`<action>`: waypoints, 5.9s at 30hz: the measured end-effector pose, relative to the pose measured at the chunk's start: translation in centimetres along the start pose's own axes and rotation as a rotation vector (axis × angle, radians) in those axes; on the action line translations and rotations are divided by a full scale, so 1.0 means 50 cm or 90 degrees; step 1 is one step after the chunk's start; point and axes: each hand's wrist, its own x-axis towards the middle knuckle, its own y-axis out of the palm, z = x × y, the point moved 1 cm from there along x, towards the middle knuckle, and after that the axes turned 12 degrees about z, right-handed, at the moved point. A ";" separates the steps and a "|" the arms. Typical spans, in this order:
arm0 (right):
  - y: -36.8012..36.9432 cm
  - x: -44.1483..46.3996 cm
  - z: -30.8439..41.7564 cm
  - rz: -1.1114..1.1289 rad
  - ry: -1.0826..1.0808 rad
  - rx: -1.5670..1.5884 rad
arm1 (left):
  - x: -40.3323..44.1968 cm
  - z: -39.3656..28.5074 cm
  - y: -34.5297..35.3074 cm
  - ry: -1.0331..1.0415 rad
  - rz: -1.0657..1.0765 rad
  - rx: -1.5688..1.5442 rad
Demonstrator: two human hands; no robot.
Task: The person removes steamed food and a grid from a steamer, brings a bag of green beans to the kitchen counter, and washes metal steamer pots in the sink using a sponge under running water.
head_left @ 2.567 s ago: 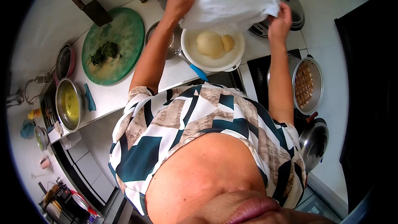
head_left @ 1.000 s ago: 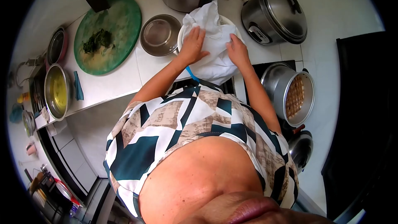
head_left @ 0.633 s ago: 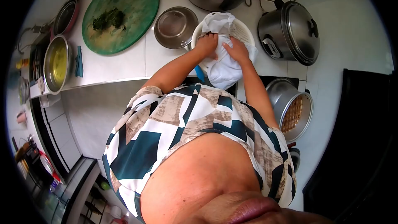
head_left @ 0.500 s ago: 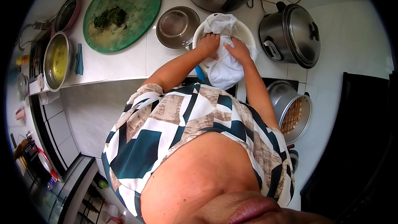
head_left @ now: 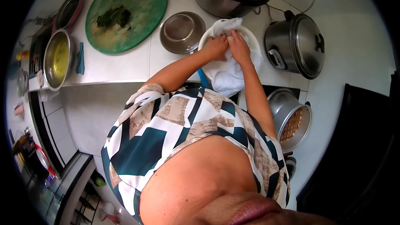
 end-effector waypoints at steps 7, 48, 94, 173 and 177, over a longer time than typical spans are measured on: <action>0.009 -0.018 -0.084 0.213 0.127 0.029 | -0.122 0.021 -0.070 0.062 0.030 -0.330; 0.102 -0.358 -0.101 -0.277 0.391 1.197 | -0.308 0.102 -0.028 -0.287 -0.274 -1.318; -0.090 -0.503 0.231 -0.079 0.371 1.048 | -0.527 0.032 -0.129 -0.079 -0.113 -0.916; -0.676 -0.307 0.160 -0.363 -0.100 0.884 | 0.078 -0.212 -0.106 0.042 -0.210 -0.621; -0.715 -0.344 0.194 -0.396 -0.180 0.851 | 0.059 -0.191 -0.120 0.115 -0.303 -0.509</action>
